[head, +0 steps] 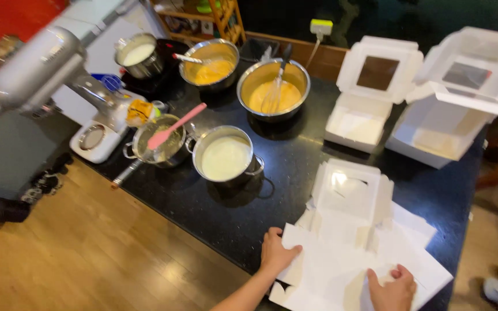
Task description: Folding several white cardboard cake boxes on a kitchen counter.
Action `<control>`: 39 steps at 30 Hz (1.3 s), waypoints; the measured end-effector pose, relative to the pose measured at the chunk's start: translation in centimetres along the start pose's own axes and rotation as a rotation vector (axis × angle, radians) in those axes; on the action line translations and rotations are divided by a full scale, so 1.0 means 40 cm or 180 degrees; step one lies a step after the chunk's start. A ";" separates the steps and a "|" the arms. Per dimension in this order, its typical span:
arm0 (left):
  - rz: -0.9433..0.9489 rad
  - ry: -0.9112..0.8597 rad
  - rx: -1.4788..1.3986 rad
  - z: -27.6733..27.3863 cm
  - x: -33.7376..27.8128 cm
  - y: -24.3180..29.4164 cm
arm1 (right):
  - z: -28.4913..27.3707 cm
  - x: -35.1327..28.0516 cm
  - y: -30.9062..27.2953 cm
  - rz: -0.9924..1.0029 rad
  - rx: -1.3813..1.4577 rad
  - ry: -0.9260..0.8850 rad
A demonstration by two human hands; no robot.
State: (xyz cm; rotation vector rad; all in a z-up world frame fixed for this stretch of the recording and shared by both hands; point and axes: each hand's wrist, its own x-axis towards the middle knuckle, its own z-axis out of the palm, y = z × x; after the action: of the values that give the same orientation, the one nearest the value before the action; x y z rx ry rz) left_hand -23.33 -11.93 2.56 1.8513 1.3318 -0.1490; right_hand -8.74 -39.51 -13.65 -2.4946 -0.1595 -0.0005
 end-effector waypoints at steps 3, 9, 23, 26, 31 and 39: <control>0.0661 0.0321 -0.0504 0.089 0.040 -0.060 | -0.017 0.003 0.022 0.0794 0.0695 -0.0677; 0.0907 0.0439 -0.0756 0.058 0.017 0.023 | -0.065 0.047 -0.031 0.0763 0.0194 -0.0275; 0.1941 -0.0353 0.0082 0.228 -0.058 0.044 | -0.220 -0.035 -0.352 -0.0168 0.0932 -0.0751; 0.2149 -0.0685 0.0438 0.252 -0.054 0.037 | -0.196 -0.043 -0.370 -0.0296 0.1019 -0.1022; 0.2255 -0.0783 0.0554 0.261 -0.024 0.016 | -0.157 -0.052 -0.370 -0.0452 0.0818 -0.1489; 0.2005 0.0446 -0.0182 0.015 -0.109 0.001 | -0.296 -0.099 -0.333 -0.0280 0.1219 -0.0429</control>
State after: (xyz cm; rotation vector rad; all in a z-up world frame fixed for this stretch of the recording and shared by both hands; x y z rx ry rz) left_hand -24.97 -15.53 4.49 2.1672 0.7724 0.3494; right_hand -13.76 -36.46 3.64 -2.1037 -0.2966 0.1482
